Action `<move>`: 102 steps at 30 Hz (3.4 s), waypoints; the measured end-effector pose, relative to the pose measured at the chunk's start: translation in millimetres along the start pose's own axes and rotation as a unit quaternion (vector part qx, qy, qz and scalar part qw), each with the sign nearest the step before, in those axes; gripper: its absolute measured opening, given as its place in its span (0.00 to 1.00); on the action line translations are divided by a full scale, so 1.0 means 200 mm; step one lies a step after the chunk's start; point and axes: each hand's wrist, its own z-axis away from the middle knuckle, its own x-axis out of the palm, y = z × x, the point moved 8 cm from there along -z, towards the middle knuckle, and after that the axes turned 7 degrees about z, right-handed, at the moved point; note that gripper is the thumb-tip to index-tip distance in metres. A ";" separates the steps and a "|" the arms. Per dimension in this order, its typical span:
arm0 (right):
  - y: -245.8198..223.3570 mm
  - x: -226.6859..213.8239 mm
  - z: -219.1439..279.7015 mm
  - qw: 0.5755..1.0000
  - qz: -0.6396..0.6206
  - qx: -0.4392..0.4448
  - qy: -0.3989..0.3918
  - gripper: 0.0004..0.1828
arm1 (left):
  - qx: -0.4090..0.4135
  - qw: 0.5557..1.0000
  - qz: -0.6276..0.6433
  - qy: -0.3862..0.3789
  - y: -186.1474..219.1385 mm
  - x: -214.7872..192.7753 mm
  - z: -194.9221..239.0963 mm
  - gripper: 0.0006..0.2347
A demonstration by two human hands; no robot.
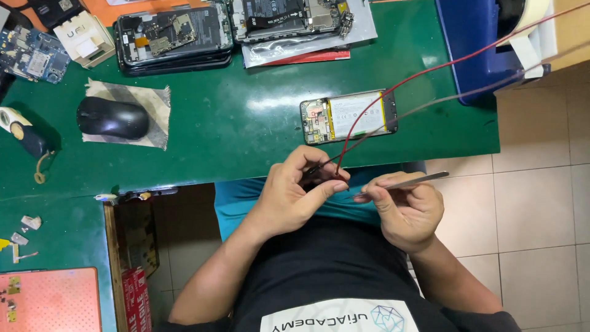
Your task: The person repairs a disassembled smartphone on a workbench. They connect a small circuit board to the phone's internal components, then use a metal spudger to pry open the device and remove the motherboard. They also use red and black wires to test the battery.
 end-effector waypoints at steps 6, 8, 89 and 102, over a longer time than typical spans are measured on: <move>-0.03 0.03 -0.03 1.000 0.012 -0.012 0.005 0.05 | 0.016 0.998 0.058 0.033 -0.01 0.01 0.01 0.09; -0.04 0.04 -0.04 1.000 0.020 -0.020 0.004 0.05 | 0.057 0.997 0.030 0.040 0.03 0.01 0.02 0.09; 0.23 0.11 -0.42 0.976 0.193 -0.095 -0.018 0.06 | 0.136 0.945 -0.286 -0.079 -0.03 -0.15 -0.41 0.05; 0.22 0.12 -0.41 0.971 0.213 -0.107 -0.031 0.06 | 0.184 0.932 -0.295 -0.099 0.00 -0.12 -0.41 0.06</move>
